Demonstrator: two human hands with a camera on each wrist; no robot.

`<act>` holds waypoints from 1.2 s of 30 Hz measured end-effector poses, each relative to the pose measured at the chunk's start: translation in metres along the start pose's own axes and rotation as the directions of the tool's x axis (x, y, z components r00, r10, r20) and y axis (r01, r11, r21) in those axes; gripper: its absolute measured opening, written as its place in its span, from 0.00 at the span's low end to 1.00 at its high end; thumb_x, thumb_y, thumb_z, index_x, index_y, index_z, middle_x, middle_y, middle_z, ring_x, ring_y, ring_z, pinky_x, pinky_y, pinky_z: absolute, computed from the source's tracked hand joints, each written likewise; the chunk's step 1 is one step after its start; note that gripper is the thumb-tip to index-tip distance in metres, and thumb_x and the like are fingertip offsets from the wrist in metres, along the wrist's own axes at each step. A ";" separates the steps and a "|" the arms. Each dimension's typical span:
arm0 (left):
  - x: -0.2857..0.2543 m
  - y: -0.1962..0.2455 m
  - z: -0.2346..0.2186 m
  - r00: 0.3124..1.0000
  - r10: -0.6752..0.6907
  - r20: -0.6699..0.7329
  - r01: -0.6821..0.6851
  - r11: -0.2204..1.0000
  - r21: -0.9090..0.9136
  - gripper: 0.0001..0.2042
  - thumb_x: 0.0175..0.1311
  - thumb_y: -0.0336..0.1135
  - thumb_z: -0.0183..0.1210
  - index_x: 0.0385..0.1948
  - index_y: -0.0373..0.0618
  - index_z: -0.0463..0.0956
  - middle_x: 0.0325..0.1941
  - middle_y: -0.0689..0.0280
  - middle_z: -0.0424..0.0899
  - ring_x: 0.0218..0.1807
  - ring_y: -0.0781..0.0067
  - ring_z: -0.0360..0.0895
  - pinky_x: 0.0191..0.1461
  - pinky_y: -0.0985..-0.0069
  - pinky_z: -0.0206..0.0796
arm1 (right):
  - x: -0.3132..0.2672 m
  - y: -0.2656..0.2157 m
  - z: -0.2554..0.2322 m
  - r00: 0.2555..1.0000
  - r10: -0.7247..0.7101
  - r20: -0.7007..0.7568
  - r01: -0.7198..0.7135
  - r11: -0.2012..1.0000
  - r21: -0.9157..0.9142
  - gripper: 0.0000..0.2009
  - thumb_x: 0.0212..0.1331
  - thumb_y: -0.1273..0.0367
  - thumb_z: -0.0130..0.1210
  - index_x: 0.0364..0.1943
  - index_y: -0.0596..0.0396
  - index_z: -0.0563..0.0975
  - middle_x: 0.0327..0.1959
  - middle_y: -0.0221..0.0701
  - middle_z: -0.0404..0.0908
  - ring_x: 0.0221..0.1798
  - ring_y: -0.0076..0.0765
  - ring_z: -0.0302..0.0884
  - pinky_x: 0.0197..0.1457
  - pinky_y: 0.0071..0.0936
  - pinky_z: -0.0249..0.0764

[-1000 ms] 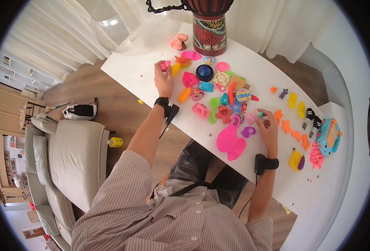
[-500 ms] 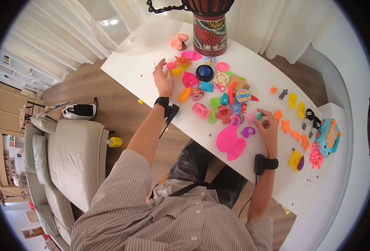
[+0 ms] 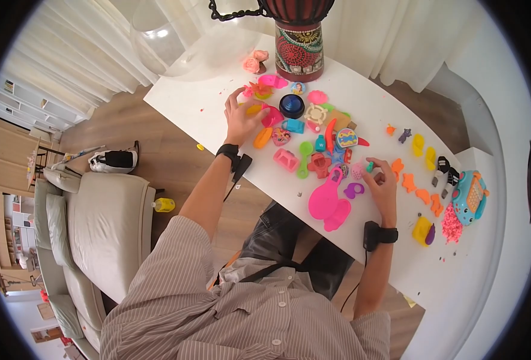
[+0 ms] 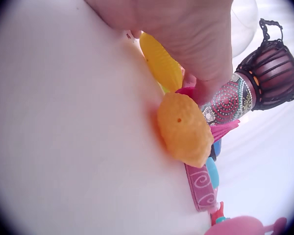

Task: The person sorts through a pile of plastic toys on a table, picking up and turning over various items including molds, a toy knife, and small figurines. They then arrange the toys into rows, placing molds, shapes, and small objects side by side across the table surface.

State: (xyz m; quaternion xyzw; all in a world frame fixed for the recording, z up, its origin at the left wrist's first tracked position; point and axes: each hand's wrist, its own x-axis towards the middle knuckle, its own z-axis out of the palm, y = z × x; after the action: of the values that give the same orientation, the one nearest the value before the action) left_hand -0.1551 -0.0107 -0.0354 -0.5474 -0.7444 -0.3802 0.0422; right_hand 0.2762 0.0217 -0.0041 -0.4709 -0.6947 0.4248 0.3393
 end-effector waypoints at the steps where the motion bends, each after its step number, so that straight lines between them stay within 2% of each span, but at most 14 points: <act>1: 0.000 -0.002 0.001 1.000 -0.001 0.001 0.001 1.000 0.000 0.13 0.61 0.50 0.71 0.42 0.58 0.89 0.74 0.61 0.65 0.76 0.47 0.57 0.77 0.47 0.51 | 0.000 0.000 0.000 1.000 0.004 -0.001 -0.004 1.000 0.003 0.18 0.61 0.70 0.70 0.56 0.50 0.83 0.43 0.24 0.78 0.27 0.14 0.67 0.30 0.15 0.63; 4: 0.003 -0.012 0.006 1.000 -0.016 -0.012 0.015 0.999 -0.030 0.11 0.63 0.47 0.70 0.41 0.57 0.89 0.73 0.61 0.68 0.75 0.46 0.58 0.77 0.49 0.52 | 0.000 0.000 0.000 1.000 0.004 0.001 -0.004 1.000 0.001 0.18 0.61 0.70 0.70 0.56 0.50 0.83 0.43 0.24 0.78 0.27 0.14 0.67 0.30 0.15 0.62; 9: 0.003 -0.016 0.005 0.985 -0.141 -0.096 0.117 0.968 -0.221 0.10 0.69 0.40 0.64 0.45 0.49 0.88 0.66 0.58 0.75 0.69 0.47 0.62 0.74 0.53 0.57 | 0.000 -0.001 0.000 1.000 0.000 -0.001 0.000 1.000 -0.009 0.19 0.61 0.70 0.70 0.56 0.51 0.83 0.43 0.24 0.78 0.27 0.14 0.67 0.30 0.15 0.62; 15: 0.005 -0.023 0.008 0.966 -0.219 -0.139 0.165 0.932 -0.324 0.12 0.73 0.34 0.58 0.50 0.41 0.83 0.65 0.58 0.76 0.68 0.50 0.63 0.73 0.58 0.59 | 0.001 0.001 0.000 1.000 0.021 -0.006 -0.021 1.000 0.000 0.20 0.62 0.70 0.69 0.58 0.51 0.81 0.43 0.25 0.78 0.26 0.13 0.67 0.30 0.15 0.63; 23: 0.004 -0.033 0.006 0.958 -0.259 -0.125 0.193 0.901 -0.389 0.13 0.76 0.36 0.52 0.50 0.41 0.82 0.59 0.58 0.77 0.64 0.51 0.65 0.70 0.60 0.60 | 0.002 -0.001 0.004 0.993 0.074 -0.089 -0.062 0.990 0.124 0.21 0.68 0.66 0.66 0.64 0.52 0.77 0.45 0.30 0.80 0.25 0.15 0.72 0.23 0.16 0.65; 25: 0.002 -0.038 0.008 0.959 -0.254 -0.123 0.182 0.889 -0.420 0.14 0.77 0.37 0.51 0.50 0.41 0.82 0.58 0.58 0.78 0.64 0.51 0.66 0.70 0.60 0.60 | -0.003 -0.003 0.003 0.991 0.102 -0.089 -0.088 0.985 0.148 0.21 0.70 0.65 0.64 0.64 0.52 0.77 0.43 0.30 0.80 0.25 0.15 0.72 0.22 0.16 0.65; 29: 0.004 -0.028 0.006 0.919 -0.288 -0.268 0.166 0.902 -0.399 0.13 0.77 0.38 0.51 0.47 0.42 0.82 0.54 0.56 0.79 0.61 0.51 0.68 0.68 0.58 0.60 | 0.000 0.005 -0.001 0.990 0.110 -0.085 -0.088 0.968 0.233 0.18 0.74 0.63 0.58 0.64 0.53 0.76 0.36 0.29 0.80 0.22 0.16 0.72 0.19 0.17 0.64; 30: 0.006 -0.026 0.010 0.873 -0.351 -0.339 0.199 0.890 -0.409 0.12 0.77 0.37 0.52 0.46 0.42 0.82 0.53 0.57 0.79 0.60 0.52 0.69 0.68 0.58 0.59 | 0.000 0.004 -0.001 0.989 0.101 -0.105 -0.076 0.972 0.223 0.17 0.76 0.62 0.55 0.63 0.54 0.76 0.31 0.27 0.79 0.21 0.16 0.71 0.18 0.18 0.64; 31: 0.010 -0.024 0.013 0.817 -0.412 -0.404 0.232 0.875 -0.424 0.11 0.76 0.37 0.52 0.45 0.42 0.82 0.51 0.57 0.80 0.58 0.53 0.70 0.67 0.57 0.59 | 0.001 0.003 -0.001 0.989 0.084 -0.122 -0.055 0.974 0.222 0.17 0.76 0.62 0.55 0.63 0.54 0.76 0.31 0.27 0.79 0.21 0.16 0.71 0.18 0.18 0.64; 32: 0.011 -0.015 0.013 0.811 -0.386 -0.439 0.221 0.898 -0.381 0.10 0.76 0.34 0.52 0.45 0.40 0.81 0.47 0.57 0.80 0.54 0.53 0.72 0.64 0.57 0.61 | -0.001 0.003 -0.001 0.988 0.086 -0.131 -0.050 0.966 0.254 0.17 0.77 0.62 0.55 0.63 0.54 0.76 0.30 0.27 0.79 0.20 0.16 0.71 0.18 0.18 0.64; 33: 0.018 -0.006 0.015 0.814 -0.379 -0.441 0.205 0.897 -0.391 0.10 0.76 0.34 0.52 0.45 0.40 0.81 0.47 0.57 0.80 0.54 0.53 0.72 0.64 0.57 0.61 | -0.002 0.004 -0.001 0.986 0.090 -0.140 -0.047 0.957 0.285 0.17 0.77 0.62 0.54 0.62 0.54 0.76 0.30 0.27 0.79 0.20 0.16 0.70 0.18 0.18 0.64; 34: 0.023 0.003 0.017 0.787 -0.400 -0.471 0.157 0.867 -0.473 0.11 0.77 0.33 0.51 0.46 0.39 0.81 0.46 0.56 0.80 0.52 0.54 0.74 0.62 0.58 0.64 | -0.002 0.005 0.000 0.985 0.072 -0.158 -0.026 0.960 0.279 0.15 0.81 0.62 0.48 0.62 0.54 0.76 0.27 0.28 0.80 0.19 0.15 0.69 0.18 0.16 0.63; 35: 0.028 0.012 0.018 0.760 -0.422 -0.494 0.106 0.831 -0.547 0.11 0.77 0.32 0.50 0.47 0.38 0.80 0.46 0.56 0.81 0.50 0.56 0.76 0.59 0.59 0.66 | -0.002 0.005 -0.001 0.983 0.067 -0.173 -0.017 0.961 0.277 0.15 0.81 0.62 0.48 0.62 0.54 0.76 0.27 0.28 0.80 0.19 0.15 0.69 0.18 0.16 0.63; 36: 0.033 0.022 0.021 0.765 -0.414 -0.493 0.093 0.828 -0.552 0.11 0.77 0.32 0.50 0.47 0.38 0.80 0.46 0.56 0.81 0.50 0.56 0.76 0.59 0.59 0.66 | -0.002 0.006 -0.001 0.983 0.061 -0.173 -0.013 0.964 0.267 0.15 0.81 0.62 0.49 0.62 0.54 0.76 0.28 0.27 0.80 0.19 0.15 0.69 0.18 0.16 0.63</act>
State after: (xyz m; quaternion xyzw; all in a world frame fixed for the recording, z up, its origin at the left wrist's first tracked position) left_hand -0.1423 0.0297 -0.0230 -0.2820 -0.6384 -0.7120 0.0769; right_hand 0.2795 0.0215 -0.0095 -0.4707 -0.5893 0.4760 0.4523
